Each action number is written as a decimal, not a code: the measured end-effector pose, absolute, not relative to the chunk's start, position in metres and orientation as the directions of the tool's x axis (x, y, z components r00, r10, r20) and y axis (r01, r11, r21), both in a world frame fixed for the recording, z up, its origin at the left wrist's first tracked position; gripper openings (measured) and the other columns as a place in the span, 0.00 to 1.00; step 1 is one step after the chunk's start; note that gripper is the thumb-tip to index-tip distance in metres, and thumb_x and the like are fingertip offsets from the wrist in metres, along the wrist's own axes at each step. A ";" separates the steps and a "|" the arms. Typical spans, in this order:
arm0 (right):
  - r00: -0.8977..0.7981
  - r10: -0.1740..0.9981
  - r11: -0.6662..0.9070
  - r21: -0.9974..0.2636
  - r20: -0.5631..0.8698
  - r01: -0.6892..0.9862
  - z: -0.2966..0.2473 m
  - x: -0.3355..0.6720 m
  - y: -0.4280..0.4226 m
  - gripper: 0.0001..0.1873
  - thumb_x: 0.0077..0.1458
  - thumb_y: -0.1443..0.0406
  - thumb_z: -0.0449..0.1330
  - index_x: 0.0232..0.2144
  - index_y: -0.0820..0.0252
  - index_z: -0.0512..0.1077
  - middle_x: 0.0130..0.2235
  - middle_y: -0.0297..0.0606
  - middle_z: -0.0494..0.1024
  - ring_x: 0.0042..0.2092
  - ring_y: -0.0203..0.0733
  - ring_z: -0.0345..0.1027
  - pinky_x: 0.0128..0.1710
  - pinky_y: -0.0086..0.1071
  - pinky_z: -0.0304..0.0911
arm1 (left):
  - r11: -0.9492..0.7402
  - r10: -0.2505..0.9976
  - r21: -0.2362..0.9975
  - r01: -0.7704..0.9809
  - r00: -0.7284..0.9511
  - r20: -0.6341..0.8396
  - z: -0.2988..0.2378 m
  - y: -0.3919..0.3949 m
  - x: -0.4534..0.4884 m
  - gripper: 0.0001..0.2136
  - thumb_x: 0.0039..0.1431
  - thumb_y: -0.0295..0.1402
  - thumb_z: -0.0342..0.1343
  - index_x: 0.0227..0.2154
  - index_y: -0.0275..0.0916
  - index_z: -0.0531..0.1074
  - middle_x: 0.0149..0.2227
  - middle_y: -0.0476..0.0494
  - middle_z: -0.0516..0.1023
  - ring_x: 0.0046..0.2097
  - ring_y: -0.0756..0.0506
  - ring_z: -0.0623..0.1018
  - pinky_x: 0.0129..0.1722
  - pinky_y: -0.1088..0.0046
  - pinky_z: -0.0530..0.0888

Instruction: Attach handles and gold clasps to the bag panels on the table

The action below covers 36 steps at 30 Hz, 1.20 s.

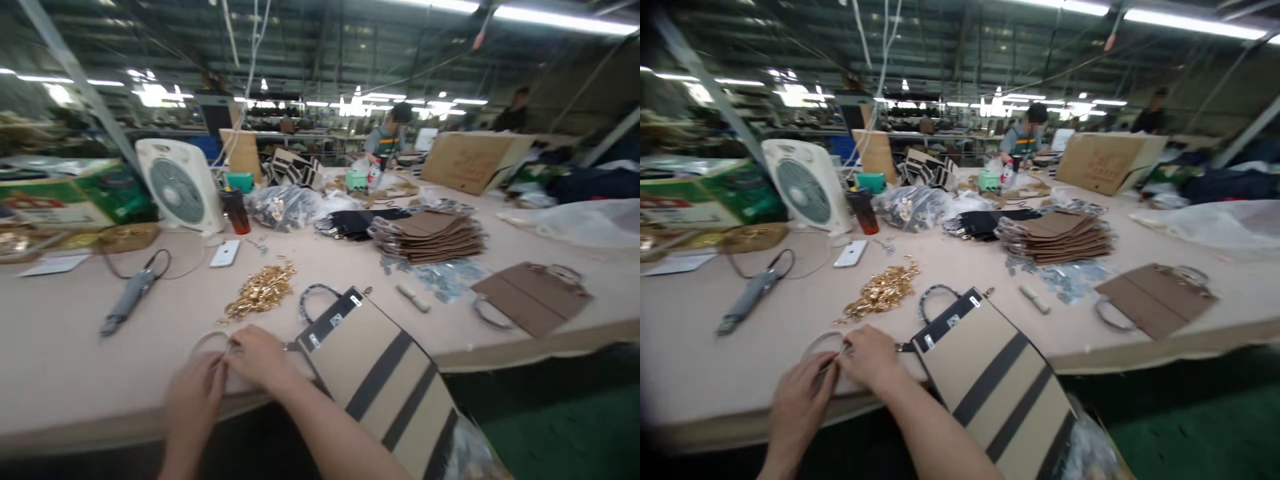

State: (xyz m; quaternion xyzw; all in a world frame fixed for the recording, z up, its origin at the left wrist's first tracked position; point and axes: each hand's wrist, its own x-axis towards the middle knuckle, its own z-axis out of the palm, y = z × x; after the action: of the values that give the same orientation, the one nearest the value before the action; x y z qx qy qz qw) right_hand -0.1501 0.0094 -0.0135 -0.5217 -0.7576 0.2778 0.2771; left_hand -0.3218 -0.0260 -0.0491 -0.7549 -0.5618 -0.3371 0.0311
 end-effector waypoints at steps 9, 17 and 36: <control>-0.336 0.920 0.356 -0.788 0.201 0.502 -0.003 -0.115 -0.004 0.23 0.59 0.64 0.64 0.57 0.53 0.73 0.53 0.40 0.77 0.46 0.43 0.75 0.53 0.37 0.69 | -0.238 0.827 0.277 0.931 0.045 0.560 -0.046 -0.032 -0.314 0.11 0.71 0.40 0.47 0.45 0.42 0.72 0.46 0.38 0.80 0.49 0.35 0.77 0.54 0.55 0.71; -0.361 0.889 0.423 -0.804 0.281 0.417 -0.015 -0.085 -0.016 0.18 0.62 0.68 0.60 0.54 0.58 0.74 0.48 0.43 0.77 0.41 0.43 0.73 0.48 0.40 0.70 | -0.115 0.888 0.372 0.921 -0.072 0.454 -0.030 -0.048 -0.300 0.09 0.71 0.34 0.49 0.44 0.43 0.74 0.44 0.41 0.80 0.48 0.38 0.76 0.51 0.59 0.71; -0.091 0.864 0.483 -0.767 0.494 0.421 0.008 -0.007 -0.108 0.23 0.62 0.68 0.62 0.58 0.49 0.71 0.55 0.42 0.76 0.57 0.48 0.70 0.60 0.43 0.68 | -0.173 0.871 0.327 0.929 -0.011 0.491 -0.027 -0.003 -0.337 0.21 0.67 0.43 0.50 0.52 0.32 0.73 0.55 0.29 0.76 0.59 0.31 0.73 0.61 0.51 0.68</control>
State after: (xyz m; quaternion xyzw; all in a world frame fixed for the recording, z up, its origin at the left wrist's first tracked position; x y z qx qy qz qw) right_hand -0.0074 -0.1084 0.0078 -0.4567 -0.7039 0.2233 0.4960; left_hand -0.3365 -0.0027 -0.0269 -0.7017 -0.6412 -0.3070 0.0473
